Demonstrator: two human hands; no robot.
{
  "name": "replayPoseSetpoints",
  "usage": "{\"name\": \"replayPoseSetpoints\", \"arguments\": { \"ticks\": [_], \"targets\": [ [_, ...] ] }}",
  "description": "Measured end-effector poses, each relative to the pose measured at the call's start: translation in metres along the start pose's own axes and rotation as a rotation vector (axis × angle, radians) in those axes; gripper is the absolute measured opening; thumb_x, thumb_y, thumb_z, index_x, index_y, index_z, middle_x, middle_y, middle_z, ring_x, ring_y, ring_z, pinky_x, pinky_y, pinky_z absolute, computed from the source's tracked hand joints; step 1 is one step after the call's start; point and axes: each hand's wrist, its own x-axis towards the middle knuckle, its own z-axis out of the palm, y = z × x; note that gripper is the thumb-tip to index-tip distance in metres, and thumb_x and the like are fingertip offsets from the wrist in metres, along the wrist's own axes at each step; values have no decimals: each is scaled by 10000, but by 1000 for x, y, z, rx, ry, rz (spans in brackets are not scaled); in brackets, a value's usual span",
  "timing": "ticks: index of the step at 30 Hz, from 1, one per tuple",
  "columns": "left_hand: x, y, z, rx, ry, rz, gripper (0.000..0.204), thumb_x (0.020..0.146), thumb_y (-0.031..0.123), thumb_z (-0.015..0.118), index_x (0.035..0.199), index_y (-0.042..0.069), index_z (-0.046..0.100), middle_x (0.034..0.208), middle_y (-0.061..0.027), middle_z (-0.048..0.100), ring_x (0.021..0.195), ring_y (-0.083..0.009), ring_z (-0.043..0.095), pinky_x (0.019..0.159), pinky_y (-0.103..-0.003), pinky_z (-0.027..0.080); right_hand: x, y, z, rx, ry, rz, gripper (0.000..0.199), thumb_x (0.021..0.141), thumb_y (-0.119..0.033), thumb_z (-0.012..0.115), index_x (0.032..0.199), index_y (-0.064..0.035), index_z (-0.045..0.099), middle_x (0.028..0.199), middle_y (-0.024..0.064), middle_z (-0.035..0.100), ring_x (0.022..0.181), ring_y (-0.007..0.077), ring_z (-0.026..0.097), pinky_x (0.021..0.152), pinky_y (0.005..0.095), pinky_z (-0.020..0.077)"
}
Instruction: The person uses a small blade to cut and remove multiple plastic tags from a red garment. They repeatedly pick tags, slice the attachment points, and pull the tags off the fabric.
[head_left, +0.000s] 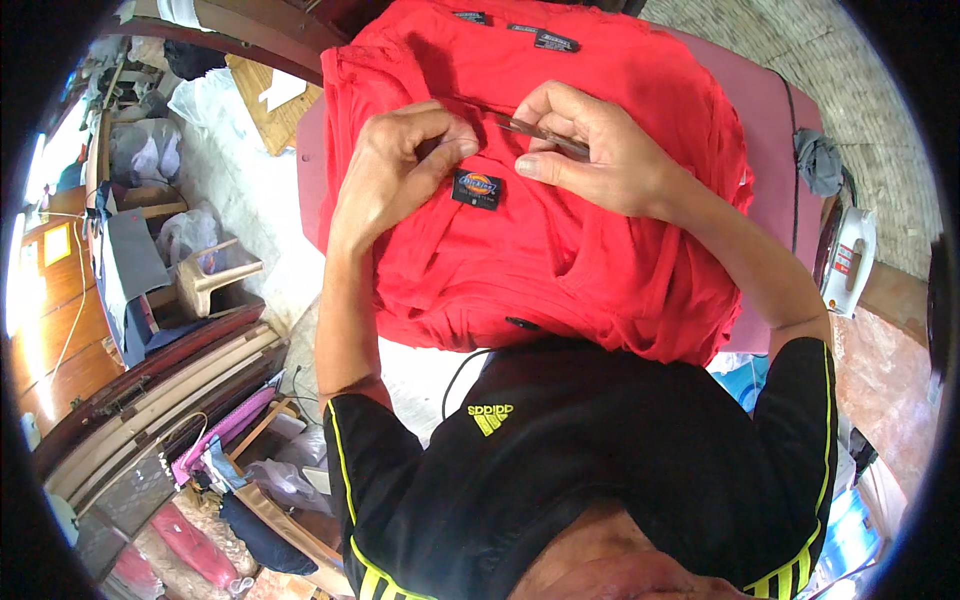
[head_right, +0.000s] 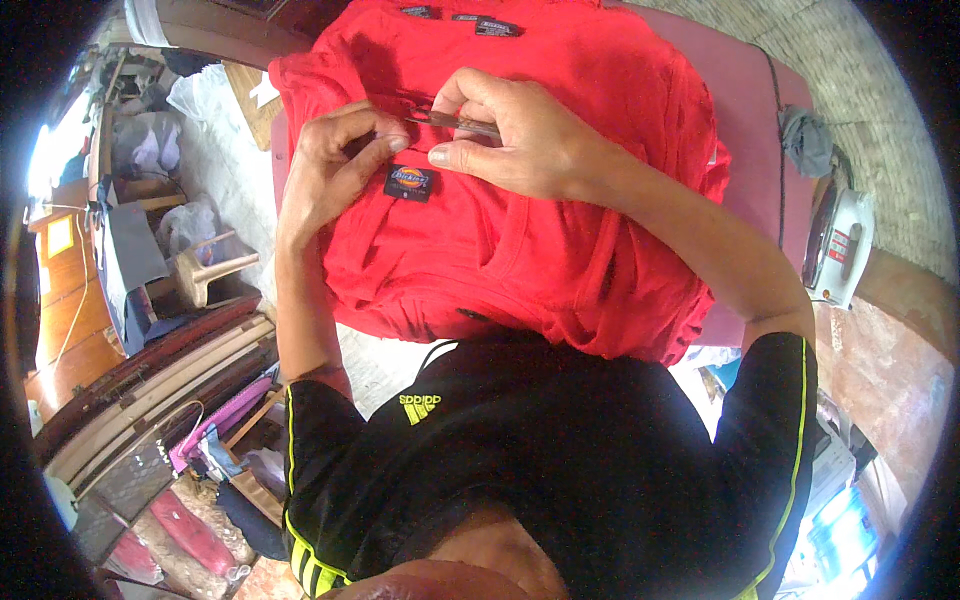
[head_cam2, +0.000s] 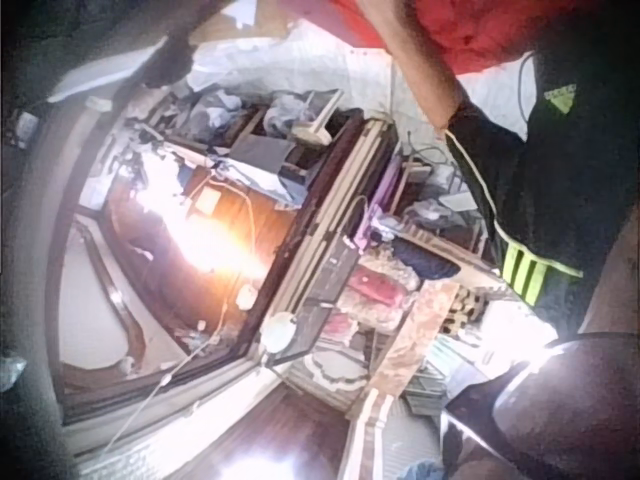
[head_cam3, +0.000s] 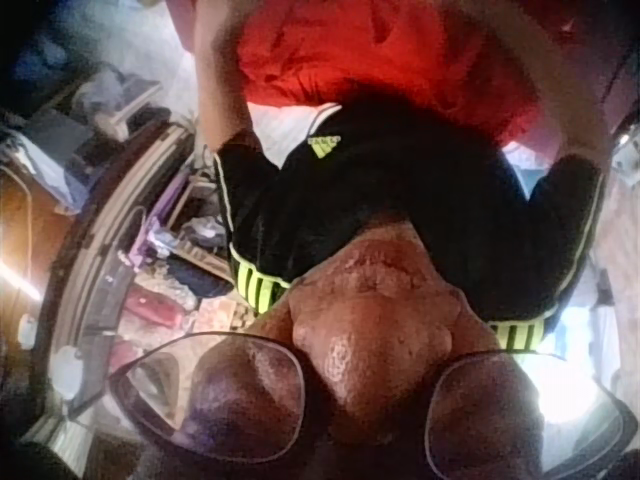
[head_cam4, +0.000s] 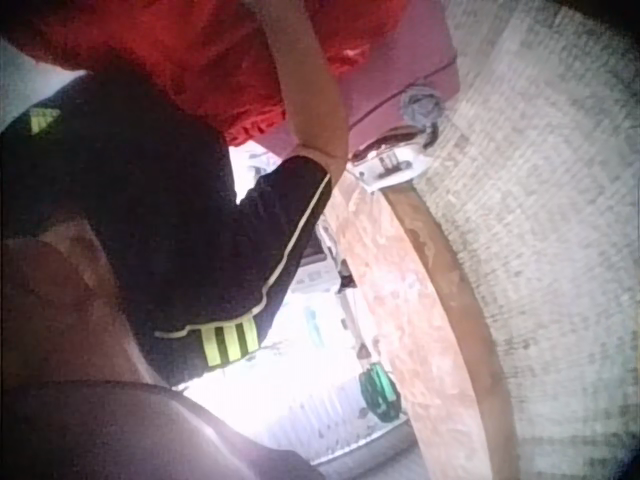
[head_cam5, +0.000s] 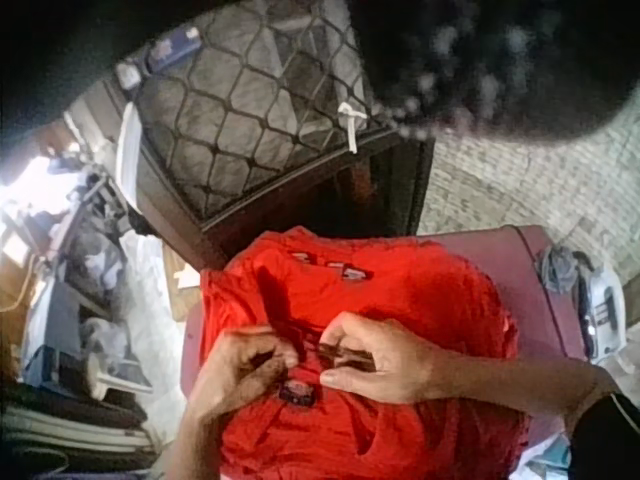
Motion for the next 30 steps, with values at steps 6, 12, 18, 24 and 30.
{"name": "replayPoseSetpoints", "arguments": {
  "ticks": [6,12,18,24,30],
  "targets": [
    [-36,9,-1,185,352,71,28,849,6,686,857,-8,663,791,-105,658,725,-224,658,672,-313,501,-1,-9,0,-13,-35,-79,194,984,-89,614,1153,-23,545,922,42,628,854,100,581,777,276,476],
    [-85,13,16,95,580,-13,69,852,-7,703,829,-7,638,789,-105,651,724,-211,640,679,-301,494,3,-15,13,-428,-115,-326,236,961,-98,629,1173,-23,559,1000,112,672,917,255,686,829,364,539],
    [-111,13,38,-155,714,-74,69,879,-10,691,841,-6,633,798,-83,633,719,-161,585,683,-274,468,-3,-17,21,-451,-110,-343,230,936,-132,644,1130,-27,580,985,114,672,891,293,681,784,399,540],
    [-113,24,45,-234,742,-40,54,878,-24,689,854,-14,642,802,-80,632,710,-147,569,664,-266,453,-3,-22,32,-733,-79,-536,259,892,-135,675,1120,-39,595,912,84,640,811,272,657,714,391,519],
    [-112,30,51,-257,730,-21,55,865,-42,693,855,-22,643,789,-87,640,701,-161,583,648,-273,462,-1,-20,40,-886,-13,-600,277,864,-178,704,1091,-54,605,882,70,623,791,249,654,690,372,518]
  ]
}}
